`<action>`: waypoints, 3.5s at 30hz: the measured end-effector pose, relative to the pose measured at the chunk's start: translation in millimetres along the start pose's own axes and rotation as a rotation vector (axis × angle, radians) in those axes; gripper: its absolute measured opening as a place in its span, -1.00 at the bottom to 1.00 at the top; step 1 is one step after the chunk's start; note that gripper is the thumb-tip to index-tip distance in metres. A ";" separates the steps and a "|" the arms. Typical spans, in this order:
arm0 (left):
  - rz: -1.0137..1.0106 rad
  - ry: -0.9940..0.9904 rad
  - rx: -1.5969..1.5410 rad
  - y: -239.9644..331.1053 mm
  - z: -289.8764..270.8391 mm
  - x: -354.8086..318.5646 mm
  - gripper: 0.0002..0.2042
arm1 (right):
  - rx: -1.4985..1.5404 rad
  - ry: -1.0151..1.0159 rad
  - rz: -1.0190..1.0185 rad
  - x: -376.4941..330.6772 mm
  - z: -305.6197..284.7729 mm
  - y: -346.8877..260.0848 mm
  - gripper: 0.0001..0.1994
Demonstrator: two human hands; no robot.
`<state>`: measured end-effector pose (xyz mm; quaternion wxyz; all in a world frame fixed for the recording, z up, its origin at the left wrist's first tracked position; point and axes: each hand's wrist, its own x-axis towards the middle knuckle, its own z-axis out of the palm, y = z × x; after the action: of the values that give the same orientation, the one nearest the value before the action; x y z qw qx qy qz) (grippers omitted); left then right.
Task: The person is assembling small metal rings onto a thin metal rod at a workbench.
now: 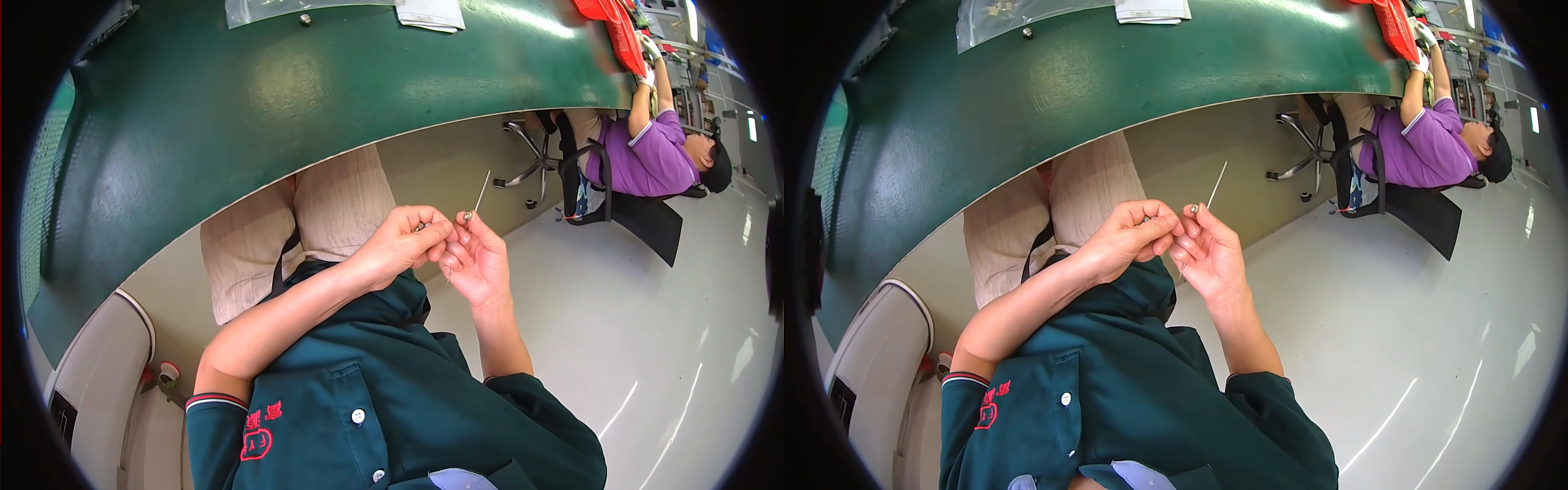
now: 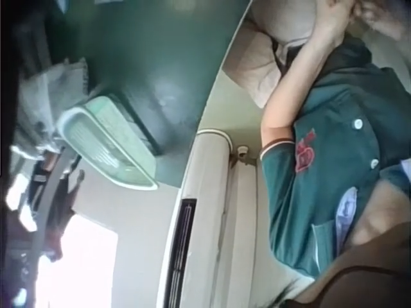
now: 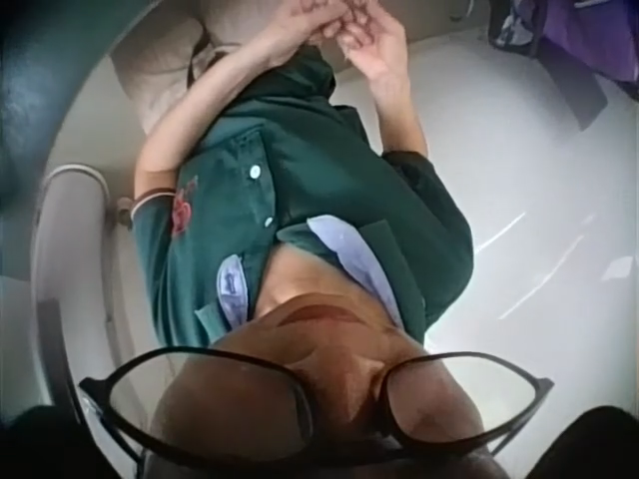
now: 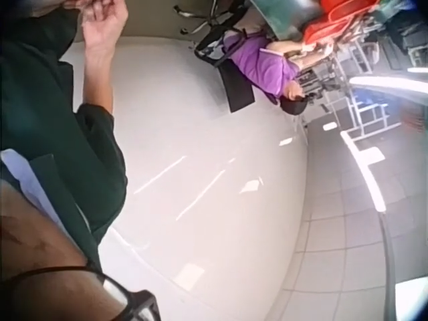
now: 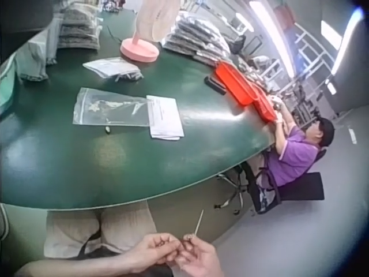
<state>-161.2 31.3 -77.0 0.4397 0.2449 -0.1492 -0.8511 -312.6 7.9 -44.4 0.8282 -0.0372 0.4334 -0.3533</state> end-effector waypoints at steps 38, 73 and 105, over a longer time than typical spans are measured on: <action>0.255 0.205 -0.296 36.8 -40.4 -66.0 -0.75 | -1.762 -0.975 -1.498 99.5 398.3 163.7 -0.79; 0.269 0.160 0.020 12.3 -22.0 -15.2 -0.68 | -1.278 -0.187 -0.638 27.3 54.6 -4.3 -0.86; 0.102 0.138 0.089 -3.6 -12.9 -0.2 -0.81 | -0.129 -0.093 0.129 23.5 -14.4 -4.5 -0.86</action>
<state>-156.5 33.1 -89.3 0.4803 0.3144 -0.1687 -0.8013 -317.0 -6.4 -68.0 0.8644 -0.0788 0.4177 -0.2687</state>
